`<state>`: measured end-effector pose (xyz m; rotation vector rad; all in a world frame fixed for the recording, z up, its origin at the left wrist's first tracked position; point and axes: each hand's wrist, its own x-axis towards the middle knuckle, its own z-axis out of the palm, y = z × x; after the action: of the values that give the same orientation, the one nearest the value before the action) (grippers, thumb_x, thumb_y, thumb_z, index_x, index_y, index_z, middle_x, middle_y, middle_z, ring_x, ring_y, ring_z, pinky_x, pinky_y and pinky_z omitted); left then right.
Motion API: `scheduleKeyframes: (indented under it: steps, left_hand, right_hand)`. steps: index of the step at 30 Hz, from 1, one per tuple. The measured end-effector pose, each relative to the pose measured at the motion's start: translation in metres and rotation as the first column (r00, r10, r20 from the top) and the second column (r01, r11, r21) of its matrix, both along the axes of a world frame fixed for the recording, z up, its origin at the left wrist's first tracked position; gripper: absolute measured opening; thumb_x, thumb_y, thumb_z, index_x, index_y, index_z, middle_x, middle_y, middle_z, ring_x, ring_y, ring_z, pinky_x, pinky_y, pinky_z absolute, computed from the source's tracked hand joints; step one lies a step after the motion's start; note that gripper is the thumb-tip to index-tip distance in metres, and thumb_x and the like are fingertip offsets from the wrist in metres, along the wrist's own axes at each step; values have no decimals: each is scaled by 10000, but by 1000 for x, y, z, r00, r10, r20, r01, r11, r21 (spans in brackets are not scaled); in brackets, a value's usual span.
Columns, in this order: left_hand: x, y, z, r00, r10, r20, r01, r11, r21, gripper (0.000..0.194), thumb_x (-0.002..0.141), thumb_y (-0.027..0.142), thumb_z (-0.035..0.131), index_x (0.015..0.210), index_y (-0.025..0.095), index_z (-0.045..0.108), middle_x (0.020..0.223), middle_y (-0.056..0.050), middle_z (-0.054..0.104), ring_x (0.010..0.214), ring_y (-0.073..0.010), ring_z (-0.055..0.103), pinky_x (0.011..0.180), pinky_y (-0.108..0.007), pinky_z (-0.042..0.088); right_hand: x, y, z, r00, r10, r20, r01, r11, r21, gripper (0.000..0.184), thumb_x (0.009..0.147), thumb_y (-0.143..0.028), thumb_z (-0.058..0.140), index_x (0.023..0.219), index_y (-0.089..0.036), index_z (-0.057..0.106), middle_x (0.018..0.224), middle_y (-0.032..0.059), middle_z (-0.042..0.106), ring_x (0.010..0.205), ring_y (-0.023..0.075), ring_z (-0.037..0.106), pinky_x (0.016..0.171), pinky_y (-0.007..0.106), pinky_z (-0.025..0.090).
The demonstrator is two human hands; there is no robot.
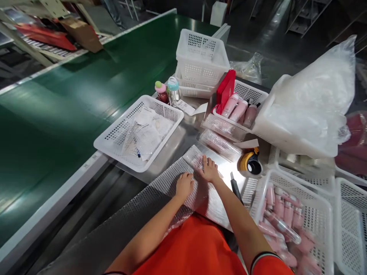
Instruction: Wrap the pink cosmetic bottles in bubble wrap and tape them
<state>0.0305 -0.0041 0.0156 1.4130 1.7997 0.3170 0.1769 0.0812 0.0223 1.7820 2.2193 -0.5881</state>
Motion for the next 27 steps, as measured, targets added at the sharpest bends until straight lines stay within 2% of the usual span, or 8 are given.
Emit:
scheduleKeyframes:
  steps: [2,5,8,12,18,20,23,27]
  left_hand:
    - [-4,-2,4,940,-234,-247,237,971,-20,415,877,147,569,1284,165,647,1505,-161,530,1365,-329,495,1104,-484,440]
    - [-13,-4,4,862,-382,-334,379,922,-75,442,885,185,575,1324,170,622,1527,-159,506,1366,-332,488,1072,-473,464]
    - [-26,-5,-2,874,-324,-363,338,941,-26,449,913,184,533,1356,165,601,1522,-172,504,1368,-312,495,1103,-444,438]
    - [-47,-4,-10,863,-179,-472,217,976,27,525,915,203,549,1438,164,526,1565,-204,447,1407,-340,455,1140,-474,396]
    - [-62,7,-10,849,-231,-476,236,971,-50,727,858,283,675,1530,165,424,1634,-203,366,1424,-386,414,1122,-520,400]
    - [-65,10,-10,846,-265,-463,263,962,-69,736,856,298,680,1537,198,421,1672,-162,320,1423,-402,398,1112,-554,401]
    - [-69,12,-11,843,-305,-443,301,950,-81,749,845,308,693,1541,256,420,1696,-117,283,1410,-417,392,1095,-590,404]
    - [-71,10,-15,854,-279,-438,280,958,-64,823,821,283,703,1573,275,367,1699,-105,281,1429,-397,375,1109,-565,398]
  right_hand:
    - [0,-1,1,1000,0,-2,0,1000,21,816,954,-426,540,1634,-145,186,1619,225,349,1421,364,384,1141,536,324]
    - [17,-8,5,995,-50,-91,60,992,115,797,942,-446,566,1612,-154,248,1630,213,338,1469,353,339,1164,535,306]
    - [56,-35,7,939,-294,-176,334,903,272,659,967,-383,496,1549,-108,355,1538,235,446,1411,334,425,1123,474,370]
    - [101,-85,-2,687,-725,-52,700,641,315,534,918,-272,496,1392,-26,510,1294,310,575,1223,400,564,975,500,452]
    - [117,-104,-6,636,-764,-108,757,590,280,446,980,-272,306,1272,-71,576,1156,258,614,1121,363,610,919,478,489]
    - [105,-102,2,695,-688,-211,716,634,293,494,1008,-274,202,1330,-82,523,1179,234,607,1135,323,601,955,438,486]
    - [56,-96,11,843,-420,-336,505,833,225,483,1036,-291,170,1375,-144,482,1205,163,609,1107,270,617,941,382,499]
    - [-37,-76,9,961,-192,-196,198,980,12,392,1052,-240,257,1286,-157,560,1215,153,623,1077,244,650,884,327,510]
